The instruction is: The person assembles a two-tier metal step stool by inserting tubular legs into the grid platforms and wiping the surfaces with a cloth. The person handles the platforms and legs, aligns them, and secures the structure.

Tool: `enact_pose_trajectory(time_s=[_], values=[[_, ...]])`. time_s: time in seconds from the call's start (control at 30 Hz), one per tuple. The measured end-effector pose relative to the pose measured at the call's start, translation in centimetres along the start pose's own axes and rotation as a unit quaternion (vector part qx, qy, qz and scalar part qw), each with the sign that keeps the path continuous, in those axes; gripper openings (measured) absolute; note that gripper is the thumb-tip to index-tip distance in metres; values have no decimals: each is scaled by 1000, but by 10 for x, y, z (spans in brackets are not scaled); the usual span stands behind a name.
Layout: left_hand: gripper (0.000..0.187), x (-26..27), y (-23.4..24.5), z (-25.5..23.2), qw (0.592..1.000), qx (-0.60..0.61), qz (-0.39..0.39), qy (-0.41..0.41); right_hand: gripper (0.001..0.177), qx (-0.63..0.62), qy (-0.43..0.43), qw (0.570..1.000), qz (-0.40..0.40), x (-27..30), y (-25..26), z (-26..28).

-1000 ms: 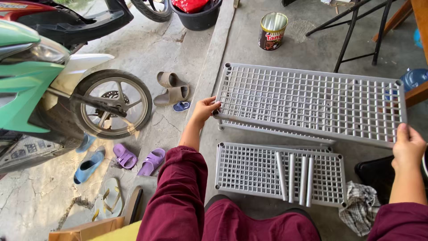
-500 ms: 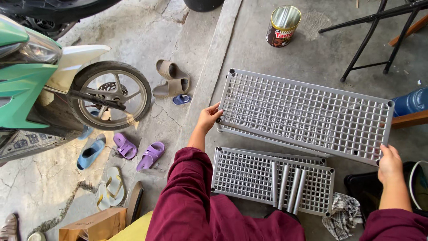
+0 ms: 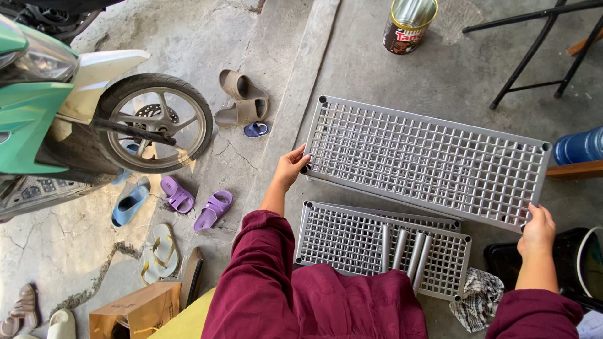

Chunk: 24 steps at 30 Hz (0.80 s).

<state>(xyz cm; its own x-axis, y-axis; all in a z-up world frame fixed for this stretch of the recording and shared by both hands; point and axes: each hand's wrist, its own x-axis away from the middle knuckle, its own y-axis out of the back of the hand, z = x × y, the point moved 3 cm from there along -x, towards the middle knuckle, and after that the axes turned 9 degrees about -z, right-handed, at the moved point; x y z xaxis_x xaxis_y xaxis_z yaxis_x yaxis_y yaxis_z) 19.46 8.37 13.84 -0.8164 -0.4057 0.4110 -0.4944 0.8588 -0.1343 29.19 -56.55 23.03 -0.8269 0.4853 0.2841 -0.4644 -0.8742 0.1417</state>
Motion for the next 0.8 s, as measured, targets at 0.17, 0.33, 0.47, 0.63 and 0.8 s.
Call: enact_pose_trajectory(time_s=[0.17, 0.33, 0.47, 0.63, 0.8], values=[[55, -9, -10, -4, 1000, -17, 12, 8, 37, 7, -21, 1000, -12, -4, 2, -9], [54, -10, -9, 1, 1000, -10, 20, -5, 34, 29, -33, 999, -19, -13, 4, -19], [52, -12, -7, -2, 1000, -26, 1, 6, 34, 33, -31, 998, -33, -17, 5, -22], [54, -2, -4, -2, 1000, -13, 2, -3, 33, 16, -9, 1000, -20, -23, 7, -24], [54, 3, -5, -9, 1000, 24, -2, -14, 35, 0, -10, 1000, -7, -30, 4, -24]])
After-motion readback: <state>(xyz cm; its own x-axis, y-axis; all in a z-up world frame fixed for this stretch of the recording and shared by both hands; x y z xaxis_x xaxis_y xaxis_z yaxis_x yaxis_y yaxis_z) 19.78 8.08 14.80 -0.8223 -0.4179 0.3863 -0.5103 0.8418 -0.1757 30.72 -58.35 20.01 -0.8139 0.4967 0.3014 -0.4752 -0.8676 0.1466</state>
